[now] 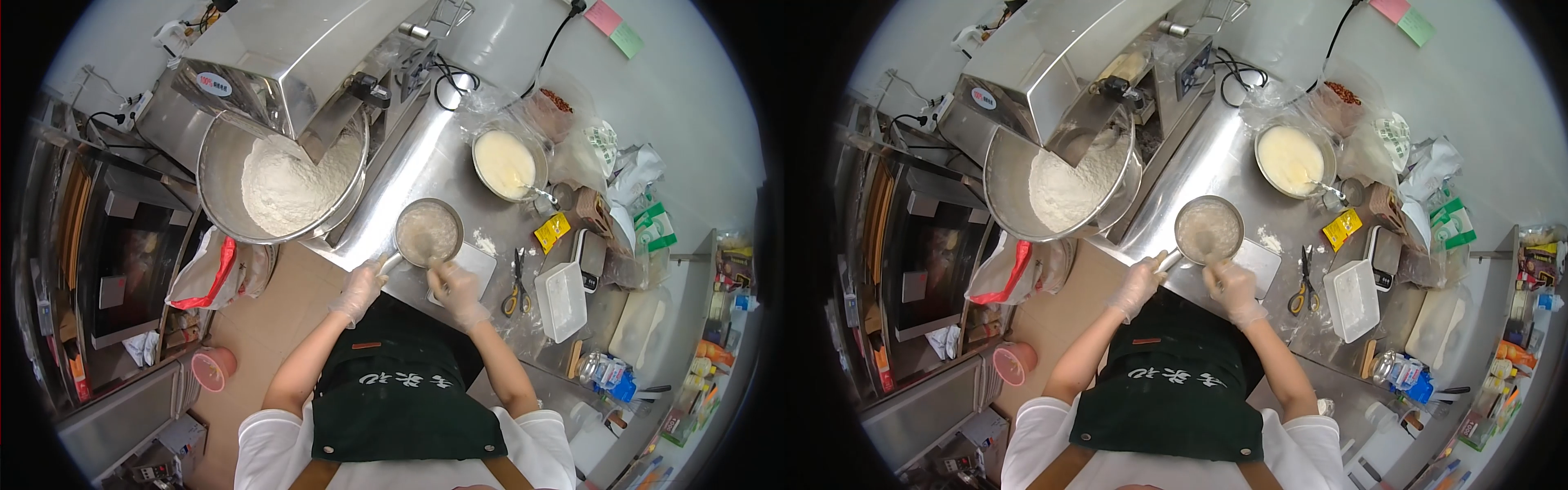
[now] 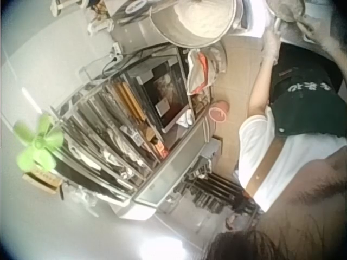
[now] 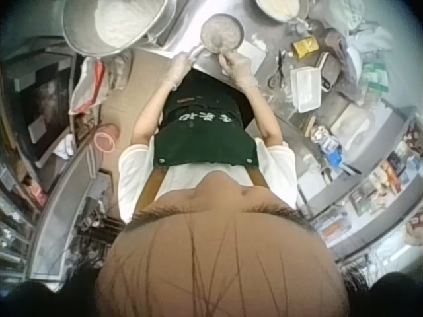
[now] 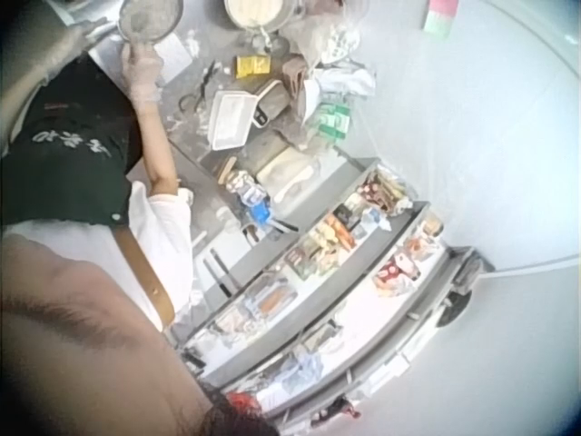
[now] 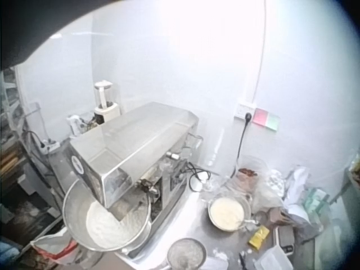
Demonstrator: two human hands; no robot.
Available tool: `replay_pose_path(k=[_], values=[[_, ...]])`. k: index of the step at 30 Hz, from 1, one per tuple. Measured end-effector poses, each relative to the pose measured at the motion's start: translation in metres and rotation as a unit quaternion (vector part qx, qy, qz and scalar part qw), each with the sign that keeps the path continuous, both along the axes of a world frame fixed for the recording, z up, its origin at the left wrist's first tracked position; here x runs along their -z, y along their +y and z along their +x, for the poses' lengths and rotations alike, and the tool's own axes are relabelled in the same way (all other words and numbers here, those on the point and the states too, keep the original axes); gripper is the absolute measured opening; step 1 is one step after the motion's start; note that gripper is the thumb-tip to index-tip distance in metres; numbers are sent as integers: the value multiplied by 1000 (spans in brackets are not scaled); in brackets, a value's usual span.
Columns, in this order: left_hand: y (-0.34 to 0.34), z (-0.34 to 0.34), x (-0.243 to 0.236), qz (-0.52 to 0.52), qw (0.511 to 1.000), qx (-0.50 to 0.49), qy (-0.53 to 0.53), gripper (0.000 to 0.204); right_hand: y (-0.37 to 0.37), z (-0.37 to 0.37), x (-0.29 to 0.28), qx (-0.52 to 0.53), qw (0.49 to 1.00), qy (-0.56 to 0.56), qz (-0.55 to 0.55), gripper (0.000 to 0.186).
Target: The person prepares a mixture by cutting open a yellow packet with shears and pouring the contents into a small pot, followed by adding a white powder from a container and whisking the ingredients together. They then add the whisked mixture and several scoops of a white liquid from a bowl into a large commercial mixer containing flour.
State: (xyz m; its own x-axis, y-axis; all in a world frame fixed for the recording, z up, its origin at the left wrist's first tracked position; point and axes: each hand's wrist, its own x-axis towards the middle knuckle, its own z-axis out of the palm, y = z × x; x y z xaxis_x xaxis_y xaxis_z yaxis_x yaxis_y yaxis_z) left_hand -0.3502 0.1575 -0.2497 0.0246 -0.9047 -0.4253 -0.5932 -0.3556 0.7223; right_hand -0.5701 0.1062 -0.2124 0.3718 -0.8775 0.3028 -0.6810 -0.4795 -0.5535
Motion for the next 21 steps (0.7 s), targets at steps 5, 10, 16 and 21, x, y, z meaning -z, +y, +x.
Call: replay_pose_path(k=[5, 10, 16, 21], values=[[0, 0, -9, -9, 1000, 4, -16, 54, -18, -10, 10, 129, 978, -129, 99, 20], [-5, 0, -20, 18, 1000, 17, -19, 55, -41, -15, 33, 113, 890, -277, 343, 23], [0, 1, -5, -3, 1000, 1, 15, 53, -24, -15, 1, -17, 973, -115, 197, 25], [-2, 1, -2, -11, 1000, 0, 16, 53, -28, 2, 4, -2, 996, 67, -61, 16]])
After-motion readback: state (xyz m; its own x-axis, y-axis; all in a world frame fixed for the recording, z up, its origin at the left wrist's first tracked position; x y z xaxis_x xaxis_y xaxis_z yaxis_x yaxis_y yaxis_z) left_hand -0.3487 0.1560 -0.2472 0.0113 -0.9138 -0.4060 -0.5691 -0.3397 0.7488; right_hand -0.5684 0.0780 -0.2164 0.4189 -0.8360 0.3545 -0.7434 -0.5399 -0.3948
